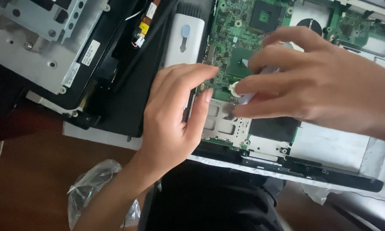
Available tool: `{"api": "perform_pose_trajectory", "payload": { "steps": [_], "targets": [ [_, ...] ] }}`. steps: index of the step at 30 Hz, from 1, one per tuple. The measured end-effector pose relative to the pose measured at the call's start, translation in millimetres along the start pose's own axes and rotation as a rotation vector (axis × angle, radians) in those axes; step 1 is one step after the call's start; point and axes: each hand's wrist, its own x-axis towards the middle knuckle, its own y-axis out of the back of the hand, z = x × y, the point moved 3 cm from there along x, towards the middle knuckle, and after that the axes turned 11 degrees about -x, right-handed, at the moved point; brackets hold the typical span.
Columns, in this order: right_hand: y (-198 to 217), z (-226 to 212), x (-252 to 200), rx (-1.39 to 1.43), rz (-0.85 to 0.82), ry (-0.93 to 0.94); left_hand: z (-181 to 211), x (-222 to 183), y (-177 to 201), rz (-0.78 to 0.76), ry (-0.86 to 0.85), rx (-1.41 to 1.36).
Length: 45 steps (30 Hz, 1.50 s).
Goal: Applying thermal paste to a laptop processor and installing internal components.
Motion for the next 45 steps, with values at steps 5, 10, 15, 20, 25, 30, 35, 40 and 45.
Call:
{"api": "perform_pose_trajectory", "payload": {
  "steps": [5,10,15,20,25,30,35,40,45],
  "targets": [
    [-10,10,3,0.092,0.065,0.056,1,1,1,-0.008,-0.005,-0.01],
    [-14,10,9,0.186,0.097,0.07,0,0,1,-0.014,0.002,-0.022],
    [-15,6,8,0.207,0.134,0.016,1,1,2,-0.022,0.002,-0.023],
    [-20,5,-1,0.228,0.113,0.013,0,1,0,-0.016,0.006,-0.006],
    [-15,8,-4,0.167,0.097,0.085,1,1,0,-0.012,-0.015,-0.01],
    [-16,13,-4,0.162,0.079,0.118,2,1,1,0.005,0.018,-0.027],
    [-24,16,-4,0.363,0.082,0.002,2,-1,4,0.012,0.015,-0.055],
    [-29,15,-11,0.369,0.072,-0.046,1,-2,4,0.008,0.007,-0.07],
    [-20,30,-15,0.332,0.074,-0.076,0,-2,5,0.018,0.027,-0.082]
  ]
}}
